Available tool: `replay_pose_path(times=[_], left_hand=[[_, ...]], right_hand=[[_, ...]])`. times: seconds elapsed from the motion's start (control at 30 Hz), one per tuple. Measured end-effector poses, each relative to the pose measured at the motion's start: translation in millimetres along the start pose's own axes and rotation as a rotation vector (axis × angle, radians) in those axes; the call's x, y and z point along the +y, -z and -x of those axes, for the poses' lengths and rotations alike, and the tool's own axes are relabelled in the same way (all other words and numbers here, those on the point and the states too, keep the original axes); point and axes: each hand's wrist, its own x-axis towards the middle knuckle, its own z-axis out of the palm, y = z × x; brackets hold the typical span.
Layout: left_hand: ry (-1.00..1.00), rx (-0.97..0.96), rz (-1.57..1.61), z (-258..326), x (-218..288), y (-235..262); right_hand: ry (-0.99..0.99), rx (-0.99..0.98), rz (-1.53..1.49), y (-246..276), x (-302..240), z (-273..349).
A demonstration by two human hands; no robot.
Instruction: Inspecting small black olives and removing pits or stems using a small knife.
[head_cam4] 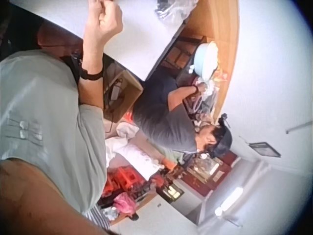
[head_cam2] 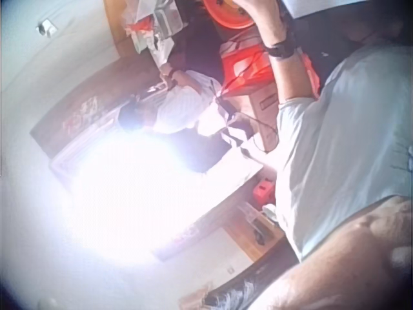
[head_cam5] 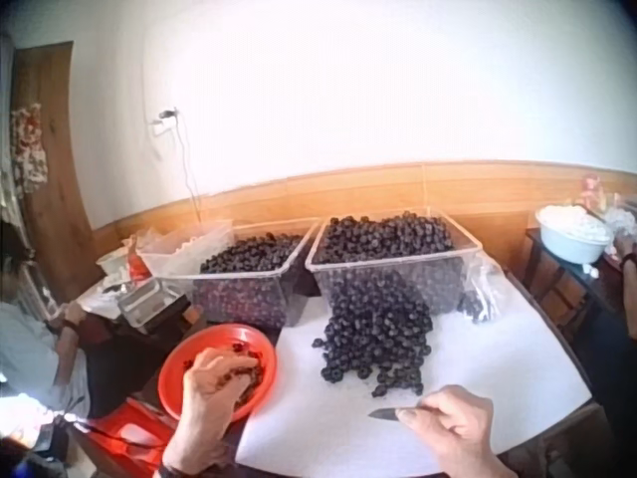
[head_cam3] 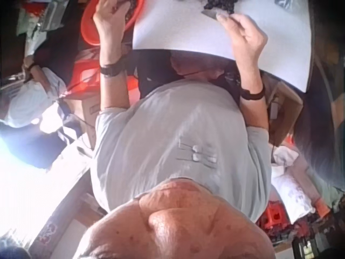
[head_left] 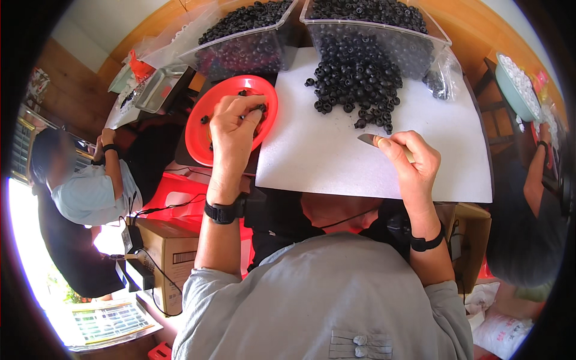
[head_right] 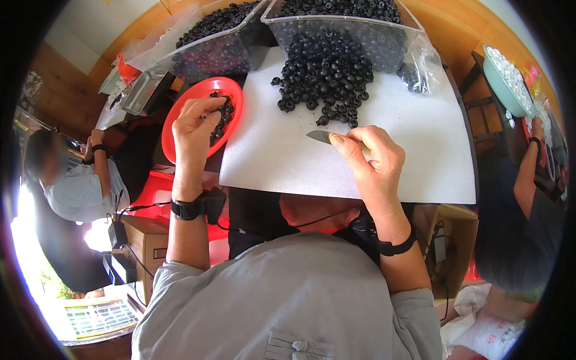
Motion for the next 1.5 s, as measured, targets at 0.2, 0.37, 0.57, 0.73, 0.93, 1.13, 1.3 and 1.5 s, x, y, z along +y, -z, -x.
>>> replay_pose_path(times=[0.2, 0.37, 0.57, 0.73, 0.93, 1.13, 1.3, 1.5], left_hand=[[-0.132, -0.309, 0.173, 18.0, 42.6, -19.8], [0.046, -1.04, 0.879, 48.9, 116.1, -43.6], [-0.445, -0.944, 1.179, 87.8, 154.6, -94.2], [-0.793, -0.58, 1.474, 106.6, 174.3, -127.1], [-0.748, -0.496, 1.731, 127.7, 186.3, -136.2], [-0.38, -1.073, 1.763, 116.1, 186.4, -115.6], [-0.395, -1.258, 1.517, 95.8, 184.5, -114.3], [-0.257, -1.282, 1.823, 84.2, 182.9, -109.4]], right_hand=[[-0.054, 0.028, -0.058, -0.3, 6.7, 1.3], [-0.194, -0.014, -0.017, -3.8, -2.5, 1.6], [-0.168, -0.012, -0.023, 4.3, -0.8, 1.7], [-0.141, -0.024, 0.02, 2.7, -5.6, 2.5], [-0.115, -0.027, 0.011, 2.4, -6.7, 1.5], [-0.106, -0.024, -0.01, -0.6, -4.5, 1.6], [-0.102, -0.03, 0.016, 2.5, -4.6, 2.3], [-0.099, -0.037, 0.008, -0.4, -6.1, 2.2]])
